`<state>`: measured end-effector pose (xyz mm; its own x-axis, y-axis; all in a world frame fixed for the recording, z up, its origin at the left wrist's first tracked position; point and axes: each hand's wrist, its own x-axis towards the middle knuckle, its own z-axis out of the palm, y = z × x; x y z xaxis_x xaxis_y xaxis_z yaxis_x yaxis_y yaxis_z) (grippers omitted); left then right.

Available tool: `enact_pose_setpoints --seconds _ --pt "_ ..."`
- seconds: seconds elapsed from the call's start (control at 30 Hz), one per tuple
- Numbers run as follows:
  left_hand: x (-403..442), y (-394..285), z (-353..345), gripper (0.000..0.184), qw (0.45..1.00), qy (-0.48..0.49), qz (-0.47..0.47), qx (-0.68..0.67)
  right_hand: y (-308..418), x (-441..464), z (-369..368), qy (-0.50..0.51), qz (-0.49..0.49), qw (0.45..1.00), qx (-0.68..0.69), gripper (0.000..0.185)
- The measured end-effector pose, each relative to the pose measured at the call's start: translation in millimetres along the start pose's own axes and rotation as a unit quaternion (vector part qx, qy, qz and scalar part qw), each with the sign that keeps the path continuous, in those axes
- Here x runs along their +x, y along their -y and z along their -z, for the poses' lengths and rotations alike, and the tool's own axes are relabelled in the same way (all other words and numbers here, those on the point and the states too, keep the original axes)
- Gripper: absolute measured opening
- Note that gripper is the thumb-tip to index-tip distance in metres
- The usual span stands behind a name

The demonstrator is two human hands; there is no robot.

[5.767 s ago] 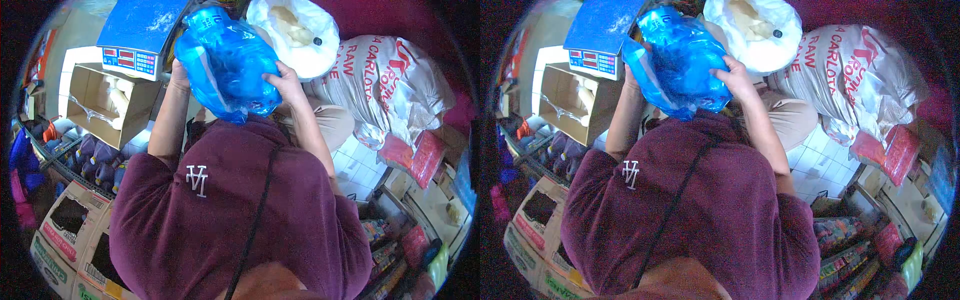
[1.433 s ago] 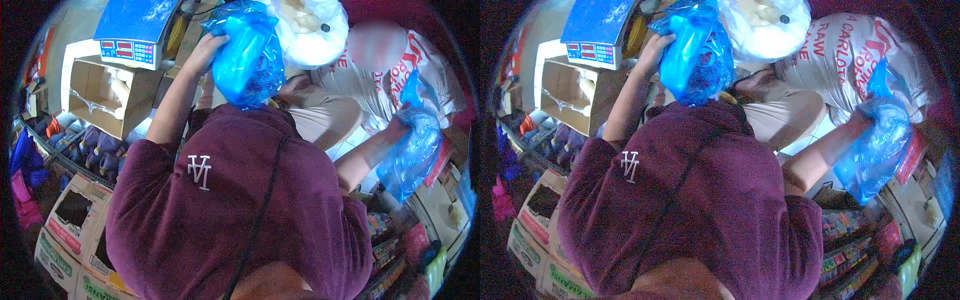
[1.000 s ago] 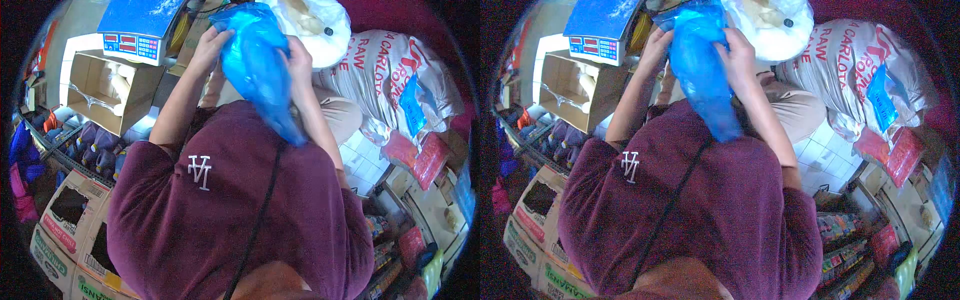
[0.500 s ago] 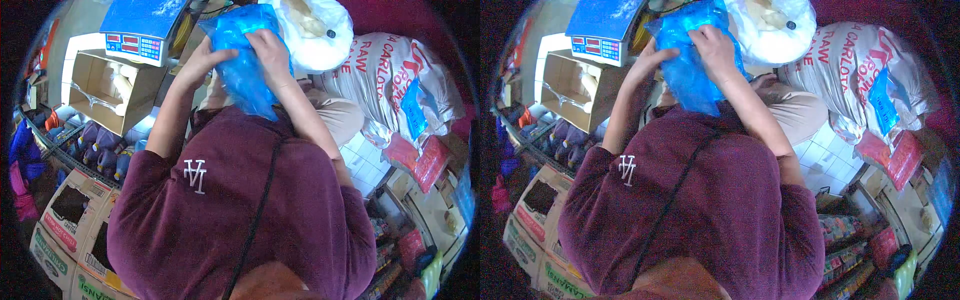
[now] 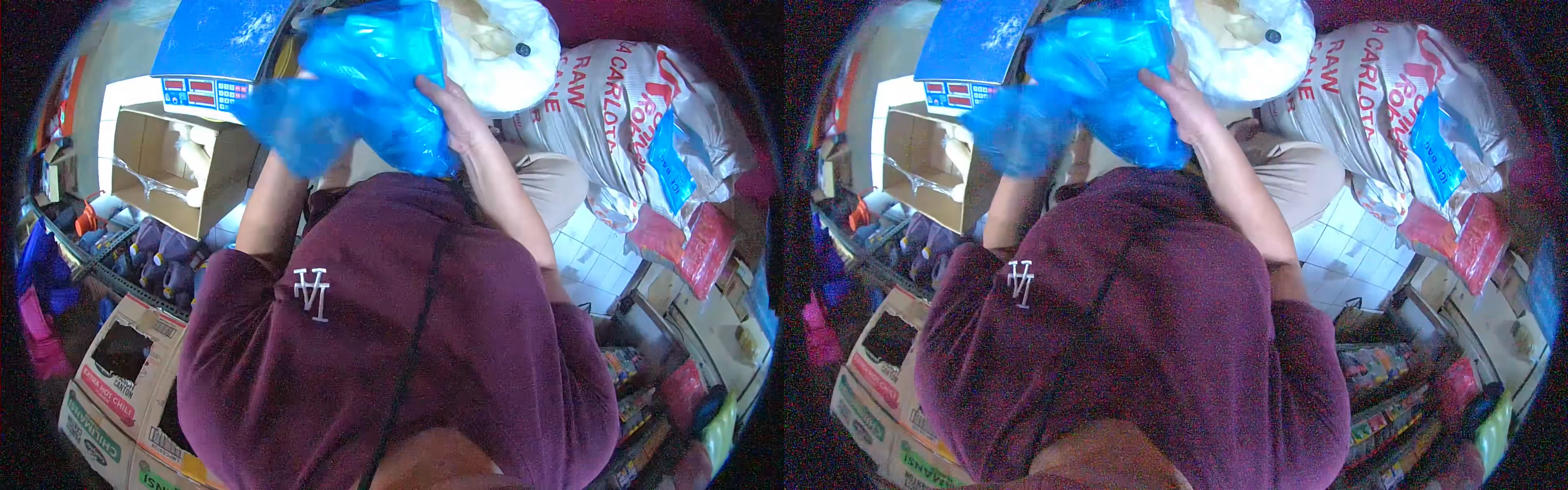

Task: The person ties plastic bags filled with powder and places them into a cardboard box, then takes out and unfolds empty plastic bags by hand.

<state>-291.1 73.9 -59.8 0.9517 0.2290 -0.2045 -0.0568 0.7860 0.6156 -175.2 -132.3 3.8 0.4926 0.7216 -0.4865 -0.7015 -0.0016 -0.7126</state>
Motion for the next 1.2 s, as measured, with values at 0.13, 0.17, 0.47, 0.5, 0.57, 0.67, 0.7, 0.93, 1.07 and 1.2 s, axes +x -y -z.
enact_pose_setpoints --seconds 0.13,0.17,0.47,0.5,0.57,0.67,0.7,0.93,1.07,1.2 --pt "15.9 15.5 -42.9 0.045 0.955 0.107 0.000 -0.276 -26.8 15.3 16.4 0.051 -0.058 0.983 0.166 0.064" --pt "20.4 23.5 -37.3 0.049 0.934 0.113 0.024 -0.339 -27.9 13.5 15.9 0.041 -0.060 0.985 0.157 0.066" --pt "28.4 35.9 -8.7 0.074 0.942 0.180 0.121 -0.257 -35.7 6.8 10.3 -0.069 0.082 0.992 -0.060 0.060" --pt "29.9 36.0 -15.8 0.072 0.954 0.155 0.114 -0.230 -19.3 -6.5 6.1 -0.040 0.061 0.997 -0.021 0.056" --pt "25.9 31.5 -19.1 0.069 0.976 0.092 0.093 -0.173 -12.1 -16.5 2.9 0.009 0.056 0.998 -0.016 0.048" --pt "24.1 20.0 -27.8 0.058 0.987 0.035 0.030 -0.151 -11.0 -26.4 21.1 -0.036 0.033 0.974 -0.220 0.044" --pt "28.9 15.4 -39.5 0.054 0.993 -0.048 -0.012 -0.106 -8.1 -36.2 30.8 -0.031 0.142 0.981 -0.131 0.040" --pt "31.7 17.9 -44.8 0.058 0.990 0.053 -0.016 -0.131 177.6 -120.5 116.1 -0.430 0.315 0.795 -0.289 0.076" --pt "32.7 16.6 -48.9 0.056 0.977 0.061 0.000 -0.204 313.9 -166.3 170.3 -0.337 0.487 0.748 -0.299 0.054" --pt "34.3 15.9 -50.9 0.057 0.981 0.054 0.000 -0.186 409.5 -179.2 267.2 -0.336 0.232 0.771 -0.489 0.045"
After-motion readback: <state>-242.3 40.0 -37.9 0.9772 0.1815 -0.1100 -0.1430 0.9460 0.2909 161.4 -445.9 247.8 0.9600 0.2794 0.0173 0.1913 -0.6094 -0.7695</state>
